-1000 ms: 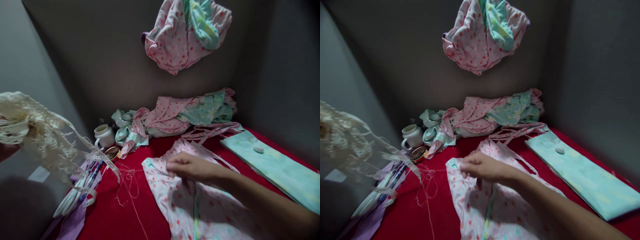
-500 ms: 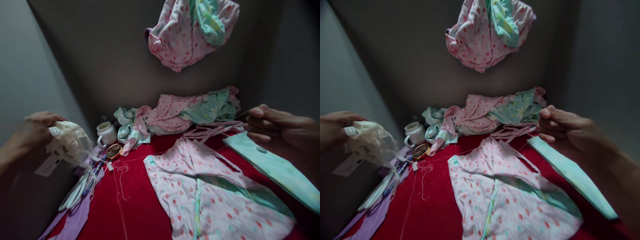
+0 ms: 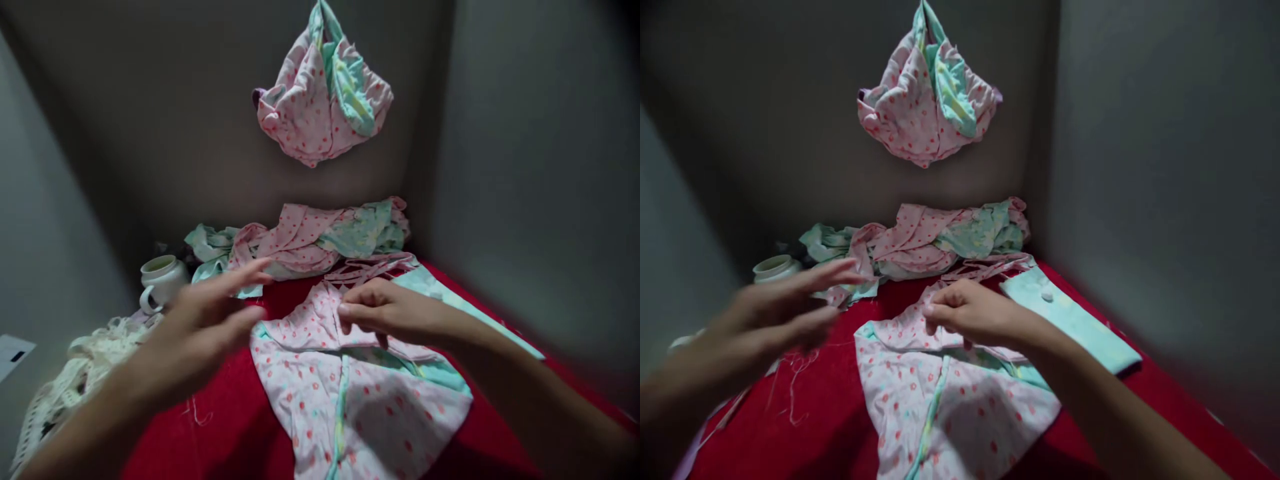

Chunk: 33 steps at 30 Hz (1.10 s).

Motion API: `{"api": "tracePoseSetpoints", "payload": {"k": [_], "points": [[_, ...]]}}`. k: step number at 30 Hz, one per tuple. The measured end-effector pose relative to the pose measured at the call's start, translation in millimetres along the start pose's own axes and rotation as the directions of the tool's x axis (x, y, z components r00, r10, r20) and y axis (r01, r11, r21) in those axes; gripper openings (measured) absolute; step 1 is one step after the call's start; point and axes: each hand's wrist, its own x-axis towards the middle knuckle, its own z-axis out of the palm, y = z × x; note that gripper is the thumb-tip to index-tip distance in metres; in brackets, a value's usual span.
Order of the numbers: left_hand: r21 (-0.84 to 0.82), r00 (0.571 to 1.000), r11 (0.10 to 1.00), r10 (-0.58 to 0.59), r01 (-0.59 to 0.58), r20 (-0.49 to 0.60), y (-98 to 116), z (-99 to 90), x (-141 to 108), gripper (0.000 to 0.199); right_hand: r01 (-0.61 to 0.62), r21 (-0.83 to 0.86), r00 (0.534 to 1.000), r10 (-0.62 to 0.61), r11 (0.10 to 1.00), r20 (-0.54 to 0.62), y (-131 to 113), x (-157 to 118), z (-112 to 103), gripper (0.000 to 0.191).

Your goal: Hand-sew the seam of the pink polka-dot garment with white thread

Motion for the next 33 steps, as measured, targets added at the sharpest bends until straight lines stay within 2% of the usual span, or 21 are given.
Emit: {"api": "tracePoseSetpoints", "payload": {"k": [2,3,4,6,8,10,13,16,21,24,26,28,30,31,32,33], "points": [[-0.256,0.973,0.966,0.026,0.034,0.229,27.4,50.4,7.6,0.067,0.018,0.041,1.0,-0.019,0.999,0.022,-4.0,4.4,9.7,0.032],[-0.294,0.945,0.955,0.058,0.041,0.323,33.4,68.8,11.7,0.065,0.024,0.085,0.999,-0.026,0.996,0.026,-3.9,6.1,12.4,0.034],[-0.306,0.935,0.952,0.111,-0.003,0.336,34.8,81.6,16.1,0.056,0.026,0.142,0.999,-0.029,0.99,0.022,-2.6,7.5,13.6,0.037],[-0.289,0.928,0.955,0.167,-0.067,0.334,27.2,91.4,25.8,0.036,0.0,0.301,1.0,-0.008,0.954,0.025,2.8,9.8,12.0,0.042],[-0.225,0.935,0.972,0.146,-0.073,0.323,12.8,84.5,36.1,0.018,-0.052,0.439,0.998,0.029,0.897,0.058,9.3,11.7,7.0,0.042],[-0.144,0.948,0.989,0.082,-0.038,0.307,-1.8,67.9,45.3,0.02,-0.107,0.506,0.992,0.062,0.856,0.106,15.0,13.8,1.4,0.038],[-0.072,0.982,0.997,0.034,-0.021,0.185,-16.2,38.5,55.3,0.022,-0.143,0.523,0.986,0.076,0.84,0.146,22.1,18.5,-4.0,0.032],[-0.011,0.999,1.0,-0.004,0.004,0.052,-21.1,15.5,59.4,0.023,-0.152,0.567,0.986,0.081,0.81,0.148,27.8,24.2,-5.8,0.028],[0.072,0.988,0.991,-0.099,0.108,-0.118,-27.9,-3.7,58.0,0.025,-0.122,0.641,0.992,0.084,0.758,0.089,32.1,29.5,-10.8,0.022],[0.141,0.988,0.983,-0.102,0.118,-0.114,-35.1,-10.4,59.1,0.027,-0.109,0.645,0.994,0.085,0.757,0.067,31.7,30.3,-12.6,0.022],[0.195,0.991,0.975,-0.084,0.102,-0.101,-36.0,-9.2,60.5,0.024,-0.11,0.626,0.994,0.088,0.772,0.066,30.8,30.5,-9.7,0.024],[0.232,0.992,0.97,-0.051,0.077,-0.117,-31.0,1.7,59.8,0.009,-0.123,0.595,0.992,0.1,0.794,0.072,29.0,30.4,-2.8,0.025],[0.171,0.997,0.984,-0.029,0.041,-0.071,-21.2,23.1,55.7,0.04,-0.14,0.563,0.99,0.114,0.815,0.081,26.0,29.7,6.6,0.026],[0.108,1.0,0.994,-0.016,0.015,0.01,-15.7,36.2,52.5,0.054,-0.143,0.54,0.99,0.116,0.829,0.085,24.2,29.1,11.4,0.027],[-0.073,0.983,0.996,-0.031,0.044,0.18,-10.5,49.4,49.0,0.062,-0.14,0.515,0.99,0.113,0.846,0.084,22.2,28.5,15.7,0.028],[-0.207,0.939,0.975,-0.003,0.08,0.345,-6.2,61.3,45.6,0.061,-0.135,0.486,0.991,0.108,0.863,0.083,20.1,28.0,19.4,0.029]]}}
